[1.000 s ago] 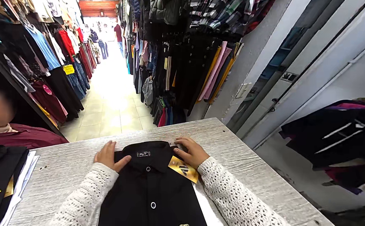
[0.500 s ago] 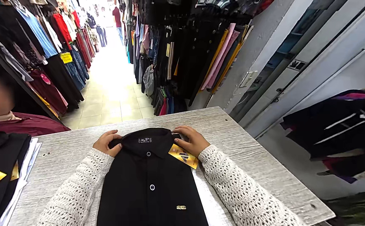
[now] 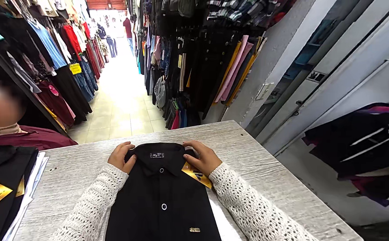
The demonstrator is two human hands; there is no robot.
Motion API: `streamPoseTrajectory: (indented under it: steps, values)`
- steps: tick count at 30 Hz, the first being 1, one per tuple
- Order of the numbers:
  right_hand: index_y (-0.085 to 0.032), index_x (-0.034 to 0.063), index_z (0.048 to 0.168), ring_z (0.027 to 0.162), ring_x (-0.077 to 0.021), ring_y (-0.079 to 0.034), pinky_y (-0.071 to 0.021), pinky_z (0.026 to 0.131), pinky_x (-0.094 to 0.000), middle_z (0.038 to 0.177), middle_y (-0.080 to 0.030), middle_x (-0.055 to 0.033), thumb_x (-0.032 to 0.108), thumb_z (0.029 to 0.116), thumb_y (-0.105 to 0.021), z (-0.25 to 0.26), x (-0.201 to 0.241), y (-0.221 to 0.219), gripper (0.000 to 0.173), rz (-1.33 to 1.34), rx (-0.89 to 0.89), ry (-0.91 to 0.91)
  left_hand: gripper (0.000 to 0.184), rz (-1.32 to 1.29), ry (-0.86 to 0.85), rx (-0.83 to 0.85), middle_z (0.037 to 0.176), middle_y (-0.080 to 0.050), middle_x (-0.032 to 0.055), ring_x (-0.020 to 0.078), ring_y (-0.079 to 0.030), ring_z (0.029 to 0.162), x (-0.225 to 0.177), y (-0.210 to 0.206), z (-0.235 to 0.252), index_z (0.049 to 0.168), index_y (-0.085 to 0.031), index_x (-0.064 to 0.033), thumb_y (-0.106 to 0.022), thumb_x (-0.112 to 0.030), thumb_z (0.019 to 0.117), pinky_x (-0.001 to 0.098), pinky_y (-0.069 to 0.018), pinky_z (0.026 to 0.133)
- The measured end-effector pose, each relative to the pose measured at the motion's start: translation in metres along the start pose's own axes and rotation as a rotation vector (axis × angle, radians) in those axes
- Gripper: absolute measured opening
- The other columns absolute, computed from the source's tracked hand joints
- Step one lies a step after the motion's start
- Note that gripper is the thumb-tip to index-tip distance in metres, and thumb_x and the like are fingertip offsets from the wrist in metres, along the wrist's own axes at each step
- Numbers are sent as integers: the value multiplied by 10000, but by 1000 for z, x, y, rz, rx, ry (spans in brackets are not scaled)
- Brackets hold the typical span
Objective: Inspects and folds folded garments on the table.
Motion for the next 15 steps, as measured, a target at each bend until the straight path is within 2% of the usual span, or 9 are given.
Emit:
streamPoseTrajectory:
  steps: [2, 5, 6, 8, 11, 13, 15]
  values:
    - [-681, -40, 1216, 1230, -326, -633, -511, 1039, -502, 1300, -656, -213, 59, 918, -689, -2, 18, 1, 314, -26, -47, 116, 355, 24, -7, 27, 1350, -600, 289, 422, -589, 1267, -2, -1, 1, 1206, -676, 76, -675, -113, 906, 570, -469, 1054]
    - [-718, 14, 1177, 1165, -239, -671, -548, 1006, -421, 1219, -708, -136, 146, 975, -607, 3, 61, -10, 265, -47, -46, 201, 389, 24, 156, 196, 1436, -542, 276, 388, -517, 1359, -9, 0, 4, 1279, -645, 63, -633, -157, 959, 512, -395, 1148]
    - [-720, 1, 1174, 1149, -253, -681, -544, 1006, -421, 1196, -720, -148, 165, 987, -587, 10, 82, -19, 282, -41, 4, 212, 405, 23, 197, 235, 1460, -520, 280, 387, -494, 1384, -14, 3, 6, 1302, -632, 65, -613, -164, 968, 495, -373, 1167]
    - [-673, -68, 1223, 1173, -338, -663, -493, 1054, -462, 1208, -697, -232, 211, 1027, -555, 27, 119, -41, 361, -37, 227, 114, 424, 11, 235, 276, 1488, -485, 291, 387, -462, 1413, -25, 10, 8, 1333, -598, 84, -595, -157, 984, 468, -344, 1187]
    - [-575, -111, 1307, 1253, -422, -583, -424, 1081, -539, 1279, -615, -314, 353, 1069, -515, 54, 129, -79, 525, -117, 558, -172, 437, 8, 206, 250, 1460, -504, 304, 412, -478, 1391, -30, 13, 8, 1318, -599, 101, -620, -159, 968, 493, -362, 1168]
    - [-590, -110, 1270, 1231, -426, -589, -428, 1059, -559, 1257, -621, -316, 391, 1063, -524, 65, 120, -95, 547, -109, 564, -260, 448, 39, 177, 239, 1407, -534, 321, 449, -502, 1347, -31, 14, 8, 1301, -605, 103, -646, -155, 938, 525, -383, 1142]
    - [-629, -117, 1213, 1162, -420, -621, -445, 1030, -550, 1183, -652, -311, 287, 1059, -538, 69, 113, -101, 443, -32, 463, -238, 504, 57, 187, 244, 1352, -546, 354, 482, -528, 1290, -34, 16, 8, 1314, -586, 118, -704, -159, 910, 526, -398, 1121]
Point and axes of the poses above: each hand's wrist, its own z-axis towards the middle knuckle, its own y-axis out of the back of the hand, x = y × z, the point moved 8 cm from there along z, towards the middle knuckle
